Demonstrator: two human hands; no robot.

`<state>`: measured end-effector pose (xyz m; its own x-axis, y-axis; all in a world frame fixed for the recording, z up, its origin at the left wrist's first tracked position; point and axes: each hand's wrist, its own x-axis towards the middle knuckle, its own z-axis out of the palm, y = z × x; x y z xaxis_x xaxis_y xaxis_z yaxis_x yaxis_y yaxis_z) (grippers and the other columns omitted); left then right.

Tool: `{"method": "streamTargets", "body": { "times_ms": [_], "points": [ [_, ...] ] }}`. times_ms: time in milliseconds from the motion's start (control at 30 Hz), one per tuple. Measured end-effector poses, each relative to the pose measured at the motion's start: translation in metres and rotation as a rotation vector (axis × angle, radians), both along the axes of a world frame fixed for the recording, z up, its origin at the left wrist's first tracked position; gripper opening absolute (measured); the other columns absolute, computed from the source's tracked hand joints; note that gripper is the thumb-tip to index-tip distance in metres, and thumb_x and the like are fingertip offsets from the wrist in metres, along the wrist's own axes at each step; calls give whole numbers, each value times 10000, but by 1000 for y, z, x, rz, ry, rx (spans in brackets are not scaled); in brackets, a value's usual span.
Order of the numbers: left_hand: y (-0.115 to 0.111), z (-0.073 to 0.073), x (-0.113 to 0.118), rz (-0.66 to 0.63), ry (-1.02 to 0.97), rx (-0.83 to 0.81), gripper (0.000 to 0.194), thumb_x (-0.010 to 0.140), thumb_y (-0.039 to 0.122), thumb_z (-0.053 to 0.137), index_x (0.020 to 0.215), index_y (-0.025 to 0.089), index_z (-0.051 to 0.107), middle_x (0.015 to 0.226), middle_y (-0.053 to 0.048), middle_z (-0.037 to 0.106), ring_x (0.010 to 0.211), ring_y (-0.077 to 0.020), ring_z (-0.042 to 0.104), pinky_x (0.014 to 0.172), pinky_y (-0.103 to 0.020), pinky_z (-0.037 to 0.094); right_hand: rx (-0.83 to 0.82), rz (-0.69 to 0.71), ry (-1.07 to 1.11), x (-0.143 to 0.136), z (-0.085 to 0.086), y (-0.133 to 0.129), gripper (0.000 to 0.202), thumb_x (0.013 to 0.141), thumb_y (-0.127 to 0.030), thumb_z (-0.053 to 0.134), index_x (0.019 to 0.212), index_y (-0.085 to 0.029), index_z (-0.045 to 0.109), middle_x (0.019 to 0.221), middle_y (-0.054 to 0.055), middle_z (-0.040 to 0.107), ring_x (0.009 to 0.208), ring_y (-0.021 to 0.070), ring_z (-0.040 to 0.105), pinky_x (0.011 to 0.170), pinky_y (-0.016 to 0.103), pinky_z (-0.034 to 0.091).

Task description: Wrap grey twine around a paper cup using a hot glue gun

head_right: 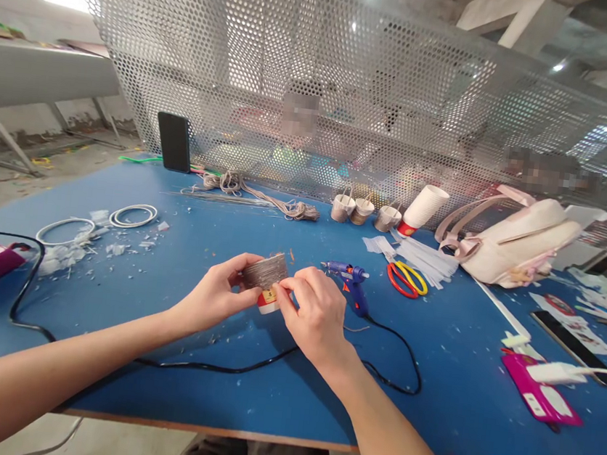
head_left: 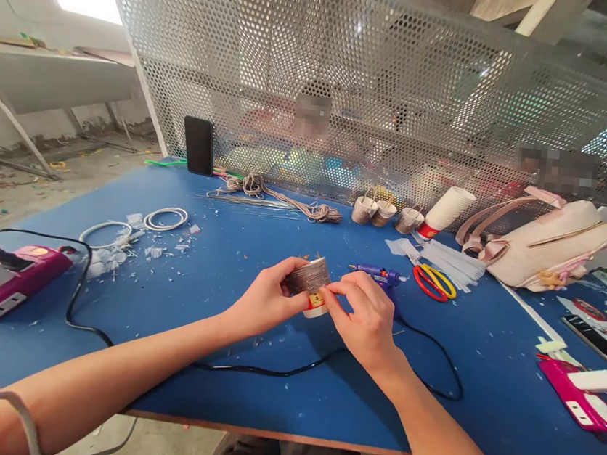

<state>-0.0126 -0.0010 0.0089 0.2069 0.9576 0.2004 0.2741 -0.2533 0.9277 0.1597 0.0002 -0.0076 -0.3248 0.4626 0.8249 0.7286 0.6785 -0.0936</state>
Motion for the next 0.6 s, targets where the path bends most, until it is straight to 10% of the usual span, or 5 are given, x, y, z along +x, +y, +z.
{"method": "streamTargets", "body": {
  "times_ms": [600],
  "points": [
    [3,-2,-1,7,-41,-24,184,657,283,597,692,180,447,617,71,449,584,-85,412,551,-210,361,-82,72,76,-1,-1,0,110,857,-199,578,752,-185,607,710,33,602,677,139,567,630,262,461]
  ]
}}
